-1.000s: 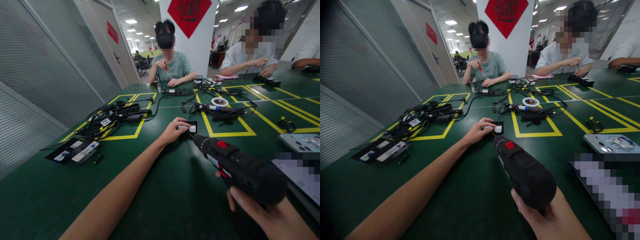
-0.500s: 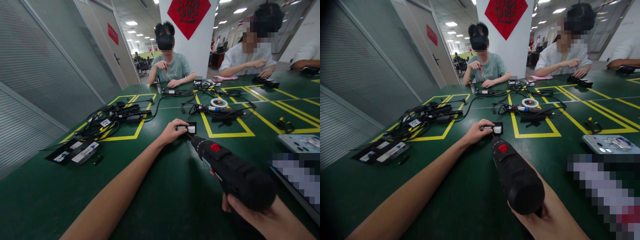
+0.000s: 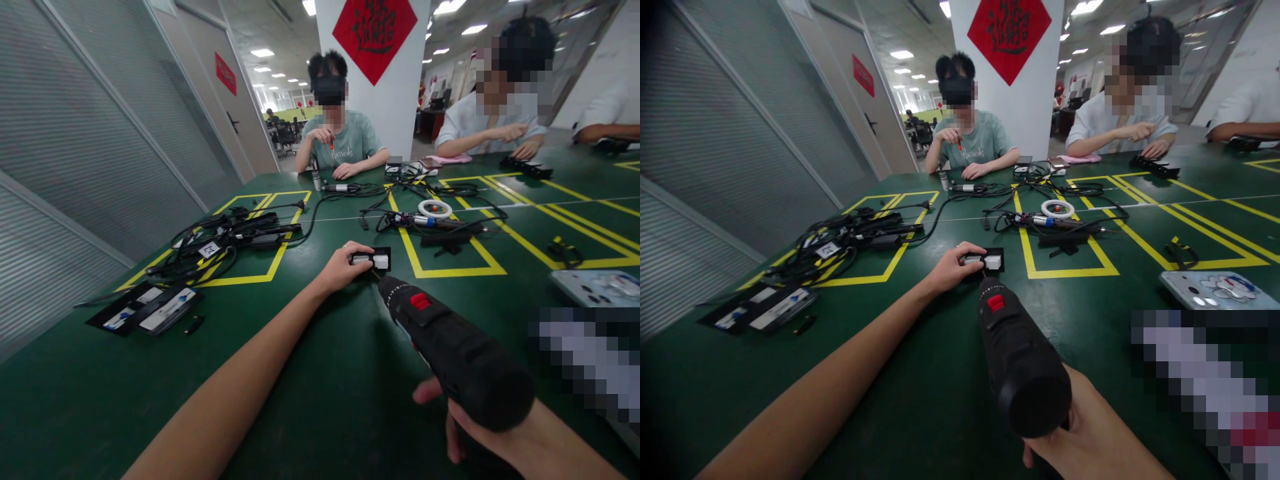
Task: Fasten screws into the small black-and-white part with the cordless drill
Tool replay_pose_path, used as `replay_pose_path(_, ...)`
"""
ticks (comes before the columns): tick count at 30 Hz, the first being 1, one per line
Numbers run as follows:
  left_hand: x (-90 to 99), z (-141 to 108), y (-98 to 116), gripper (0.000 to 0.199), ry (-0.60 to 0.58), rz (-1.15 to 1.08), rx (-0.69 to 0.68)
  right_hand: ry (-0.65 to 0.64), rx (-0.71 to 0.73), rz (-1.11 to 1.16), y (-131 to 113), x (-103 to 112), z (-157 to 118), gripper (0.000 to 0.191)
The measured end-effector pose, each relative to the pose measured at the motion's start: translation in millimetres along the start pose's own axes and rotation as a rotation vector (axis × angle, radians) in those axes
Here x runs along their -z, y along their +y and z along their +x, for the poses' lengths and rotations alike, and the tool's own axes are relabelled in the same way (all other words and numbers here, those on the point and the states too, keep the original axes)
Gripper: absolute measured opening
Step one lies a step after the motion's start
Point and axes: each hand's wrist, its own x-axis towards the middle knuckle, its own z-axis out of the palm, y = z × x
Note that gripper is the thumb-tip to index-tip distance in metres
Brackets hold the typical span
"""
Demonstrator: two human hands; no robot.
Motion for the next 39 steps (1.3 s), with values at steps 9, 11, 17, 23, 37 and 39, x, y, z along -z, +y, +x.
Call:
replay_pose_path(9, 0.3, -1, 4, 0.035, 0.004, 0.018, 0.030, -0.065, -0.062, -0.178, -33, -2, -8, 0.039)
replay_pose_path(11, 0.3, -1, 4, 0.036, 0.008, 0.015, 0.032, -0.052, -0.054, -0.247, -31, -1, -9, 0.033)
replay_pose_path(17, 0.2, -2, 6, 0.040, 0.000, -0.003, 0.065, 0.006, -0.056, -0.291, 5, 8, -2, 0.029)
replay_pose_path(23, 0.5, -1, 6, 0.039, 0.003, 0.011, 0.048, 0.009, -0.030, -0.279, 11, 9, 2, 0.045)
replay_pose_path(37, 1.9, -1, 9, 0.038, -0.011, 0.006, 0.053, -0.088, -0.062, -0.311, 8, 13, 2, 0.047)
replay_pose_path(39, 1.4, -1, 7, 0.038, -0.009, 0.001, 0.054, -0.079, -0.067, -0.295, 7, 13, 2, 0.043)
